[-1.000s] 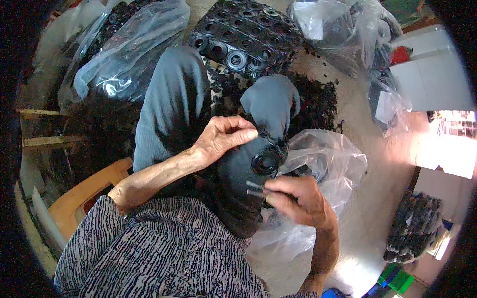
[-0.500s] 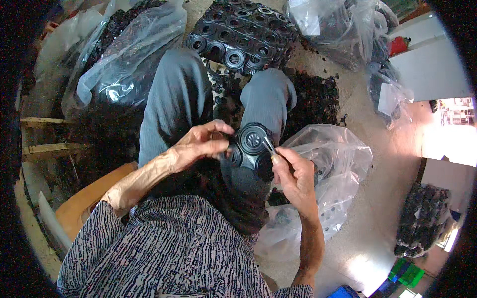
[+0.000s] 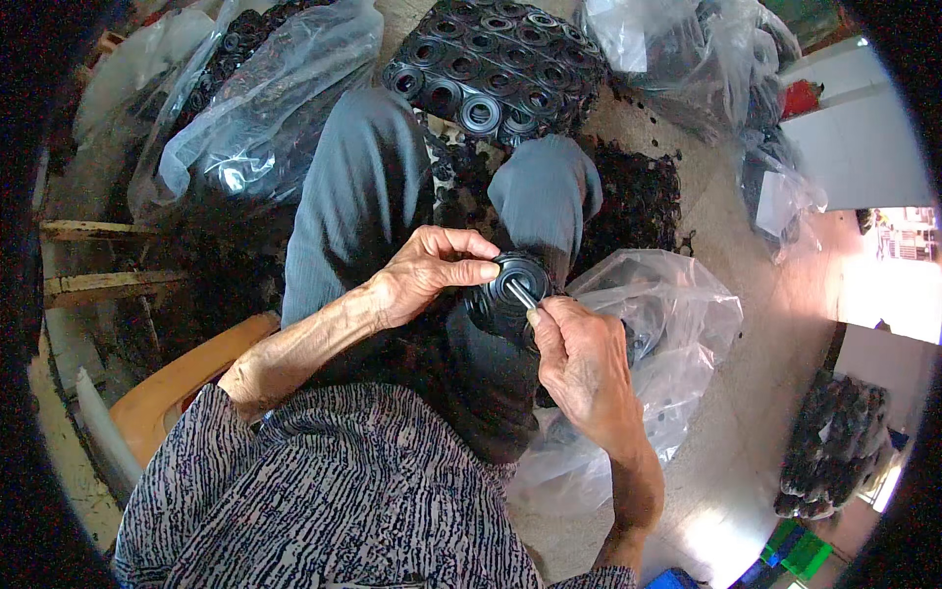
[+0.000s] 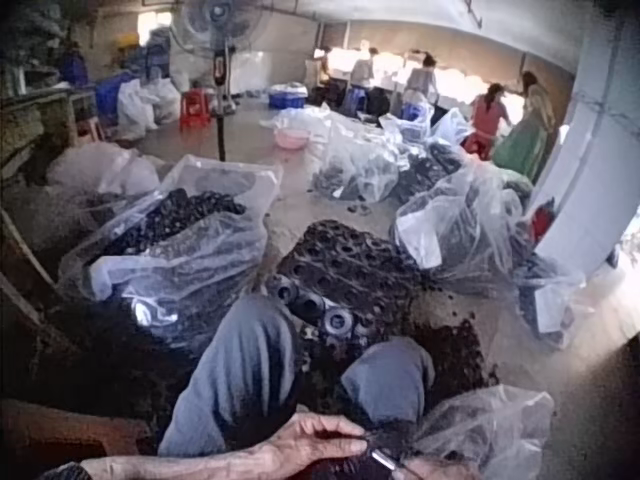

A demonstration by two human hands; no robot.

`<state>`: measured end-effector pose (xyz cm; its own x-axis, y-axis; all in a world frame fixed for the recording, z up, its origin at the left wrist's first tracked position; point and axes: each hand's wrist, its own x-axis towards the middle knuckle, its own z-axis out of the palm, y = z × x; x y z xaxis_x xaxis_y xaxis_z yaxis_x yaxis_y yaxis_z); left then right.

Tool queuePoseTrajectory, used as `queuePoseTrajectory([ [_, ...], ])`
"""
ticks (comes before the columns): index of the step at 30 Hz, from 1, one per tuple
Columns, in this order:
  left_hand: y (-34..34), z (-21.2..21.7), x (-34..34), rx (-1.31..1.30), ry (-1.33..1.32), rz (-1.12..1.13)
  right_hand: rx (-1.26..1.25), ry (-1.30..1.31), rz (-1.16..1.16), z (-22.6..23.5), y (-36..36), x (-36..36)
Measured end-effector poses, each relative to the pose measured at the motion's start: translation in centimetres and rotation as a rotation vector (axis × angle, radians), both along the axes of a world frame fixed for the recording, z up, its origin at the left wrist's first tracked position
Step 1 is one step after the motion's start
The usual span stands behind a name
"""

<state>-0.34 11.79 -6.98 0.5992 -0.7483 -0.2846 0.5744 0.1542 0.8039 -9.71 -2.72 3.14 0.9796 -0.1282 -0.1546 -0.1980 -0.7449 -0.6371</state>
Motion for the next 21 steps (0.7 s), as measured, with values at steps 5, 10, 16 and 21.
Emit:
queuePoseTrajectory([
  [5, -0.1, 0.6, -0.1, -0.018, 0.019, -0.003, -0.014, 0.066, 0.038, 0.2, -0.5, 0.6],
  [10, -0.1, 0.7, -0.2, -0.025, -0.032, 0.036, 0.018, 0.089, 0.053, 0.4, -0.6, 1.0],
  [16, -0.2, 0.4, -0.2, -0.038, -0.003, 0.045, -0.026, 0.142, 0.047, 0.5, -0.3, 1.2],
  [21, -0.4, 0.3, -0.2, -0.023, -0.056, 0.058, -0.078, -0.012, 0.095, -0.1, -0.4, 1.0],
])
